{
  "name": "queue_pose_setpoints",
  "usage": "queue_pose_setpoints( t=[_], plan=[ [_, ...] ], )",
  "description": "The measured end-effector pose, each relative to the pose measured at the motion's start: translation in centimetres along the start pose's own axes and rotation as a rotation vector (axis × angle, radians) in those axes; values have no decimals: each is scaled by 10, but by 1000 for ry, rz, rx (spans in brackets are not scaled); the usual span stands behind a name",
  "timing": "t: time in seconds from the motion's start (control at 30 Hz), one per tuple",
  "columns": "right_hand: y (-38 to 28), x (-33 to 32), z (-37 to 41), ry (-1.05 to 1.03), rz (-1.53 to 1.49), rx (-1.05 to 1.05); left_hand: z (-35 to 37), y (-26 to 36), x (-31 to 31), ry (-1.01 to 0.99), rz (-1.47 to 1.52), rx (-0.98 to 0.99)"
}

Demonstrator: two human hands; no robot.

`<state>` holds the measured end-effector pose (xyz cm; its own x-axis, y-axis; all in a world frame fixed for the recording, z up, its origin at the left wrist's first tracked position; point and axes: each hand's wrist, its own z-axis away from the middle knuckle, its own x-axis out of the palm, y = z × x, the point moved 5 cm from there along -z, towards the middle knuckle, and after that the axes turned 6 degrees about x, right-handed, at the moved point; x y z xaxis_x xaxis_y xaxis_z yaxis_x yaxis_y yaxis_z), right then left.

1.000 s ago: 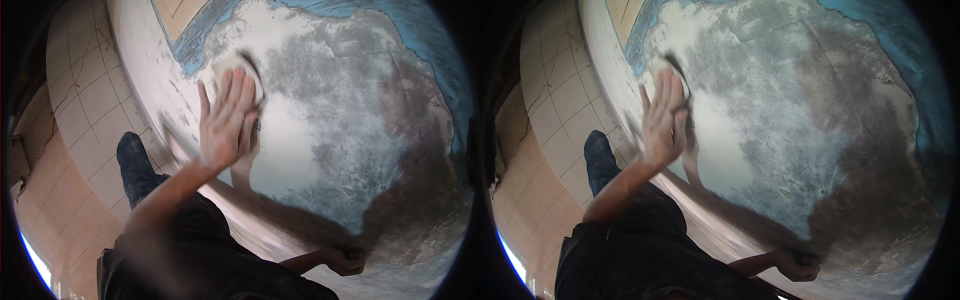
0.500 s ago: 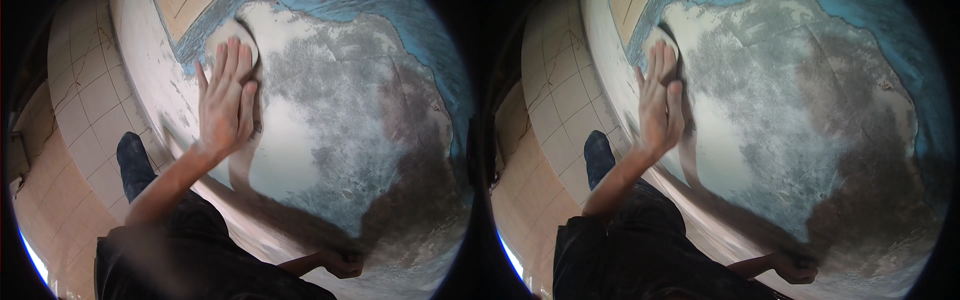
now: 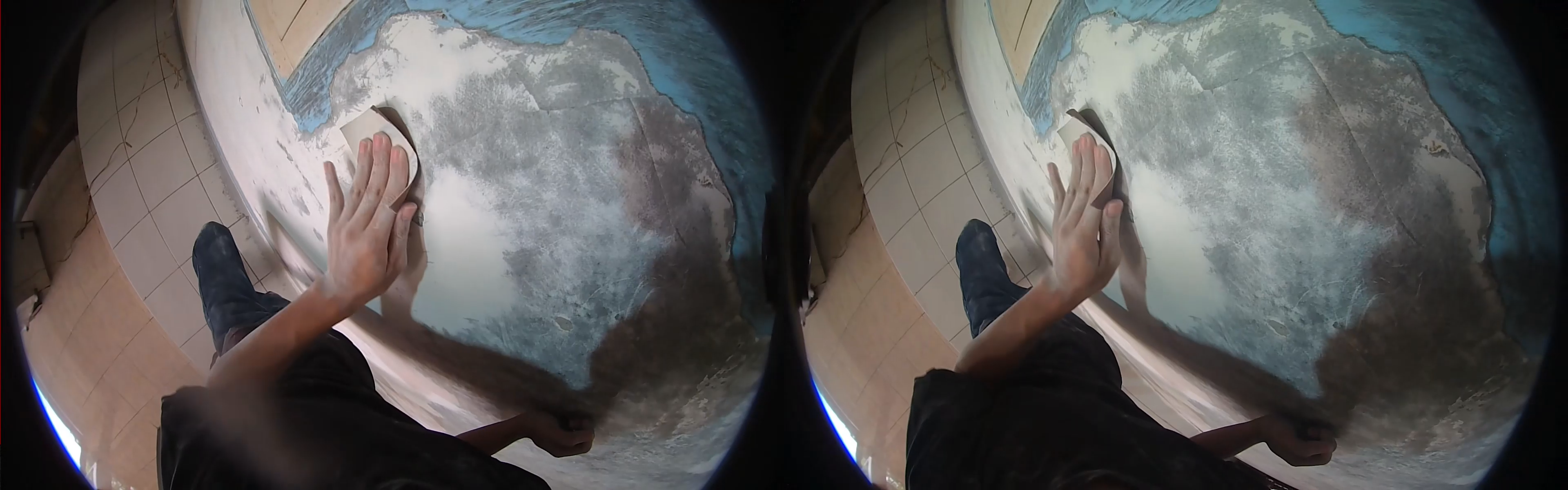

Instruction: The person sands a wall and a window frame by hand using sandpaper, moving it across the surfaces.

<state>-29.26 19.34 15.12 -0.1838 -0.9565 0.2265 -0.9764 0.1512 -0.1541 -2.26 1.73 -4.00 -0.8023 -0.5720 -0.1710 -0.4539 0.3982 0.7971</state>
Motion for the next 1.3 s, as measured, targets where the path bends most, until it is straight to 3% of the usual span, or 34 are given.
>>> queue_pose_setpoints(
  t=[0.17, 0.4, 0.57, 0.7, 0.8, 0.93, 1.13, 1.3],
  plan=[
    [5, -3, -2, 1, 6, -9, -37, -8, -11, 75, -102, 58],
    [1, -1, 0, 3, -18, 9, -2, 2, -3, -28, -61, 45],
    [8, -5, -4, 2, -25, 13, -40, -7, -12, 106, -34, 48],
    [3, -2, -1, 10, -80, 80, 7, 6, 3, -9, 29, 13],
    [2, -3, 0, 16, -57, 98, 4, 3, 2, -56, -62, 61],
    [4, -4, -1, 26, -48, 104, -40, -10, -9, 89, -67, 82],
    [1, -2, -1, 25, -25, 110, 16, 1, 10, -20, 18, 68],
    [2, -1, -1, 4, -45, 61, -45, -14, -6, 101, -4, 81]
  ],
)
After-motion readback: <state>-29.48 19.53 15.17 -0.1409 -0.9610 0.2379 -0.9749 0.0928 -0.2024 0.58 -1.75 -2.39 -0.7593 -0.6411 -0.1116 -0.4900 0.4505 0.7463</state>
